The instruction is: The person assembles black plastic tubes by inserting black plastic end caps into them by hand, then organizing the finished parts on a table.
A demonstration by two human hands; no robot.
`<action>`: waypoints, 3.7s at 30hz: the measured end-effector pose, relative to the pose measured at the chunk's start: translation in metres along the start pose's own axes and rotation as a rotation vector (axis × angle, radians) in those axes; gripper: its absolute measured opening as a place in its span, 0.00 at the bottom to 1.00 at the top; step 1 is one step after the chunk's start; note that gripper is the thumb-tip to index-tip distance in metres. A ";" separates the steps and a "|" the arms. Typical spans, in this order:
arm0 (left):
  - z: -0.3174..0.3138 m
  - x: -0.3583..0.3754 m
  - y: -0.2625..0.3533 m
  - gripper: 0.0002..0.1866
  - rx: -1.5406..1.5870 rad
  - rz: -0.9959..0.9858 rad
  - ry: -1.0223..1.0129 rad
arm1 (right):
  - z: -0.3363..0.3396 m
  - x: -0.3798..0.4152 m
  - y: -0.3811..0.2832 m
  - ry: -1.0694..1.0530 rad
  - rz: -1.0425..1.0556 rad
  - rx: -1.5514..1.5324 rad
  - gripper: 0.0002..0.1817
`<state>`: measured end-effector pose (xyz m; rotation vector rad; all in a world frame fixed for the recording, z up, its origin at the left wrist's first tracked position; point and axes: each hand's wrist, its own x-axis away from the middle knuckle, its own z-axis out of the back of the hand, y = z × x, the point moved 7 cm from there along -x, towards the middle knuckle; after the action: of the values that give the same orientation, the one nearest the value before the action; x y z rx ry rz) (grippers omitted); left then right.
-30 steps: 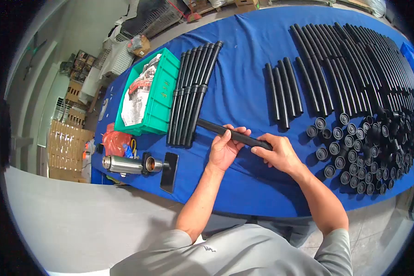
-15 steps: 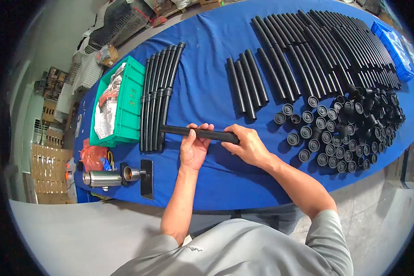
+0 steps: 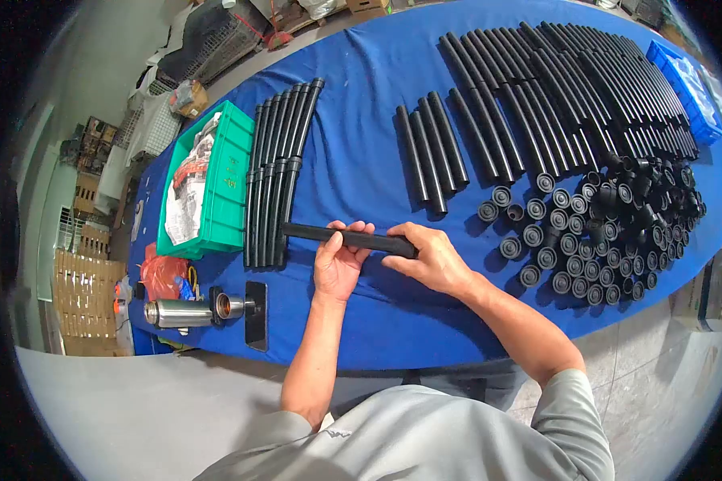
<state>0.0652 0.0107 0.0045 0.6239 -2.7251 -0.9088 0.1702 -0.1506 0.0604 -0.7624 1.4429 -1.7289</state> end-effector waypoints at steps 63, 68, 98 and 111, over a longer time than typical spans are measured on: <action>-0.037 0.037 0.088 0.19 -2.196 -0.556 0.135 | 0.006 -0.005 0.019 0.021 0.084 -0.063 0.42; -0.006 -0.004 0.113 0.19 -2.378 -0.503 0.281 | -0.005 -0.001 0.019 -0.088 0.111 0.032 0.36; -0.121 -0.052 0.015 0.22 -1.935 -0.524 -0.234 | -0.027 0.016 0.005 -0.160 0.485 0.467 0.13; -0.195 -0.075 -0.147 0.41 -2.036 -0.046 -0.778 | -0.030 0.013 0.023 -0.236 0.376 0.209 0.12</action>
<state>0.2419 -0.1633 0.0647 -0.2169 -0.6600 -3.2197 0.1420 -0.1472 0.0320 -0.5227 1.1399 -1.4206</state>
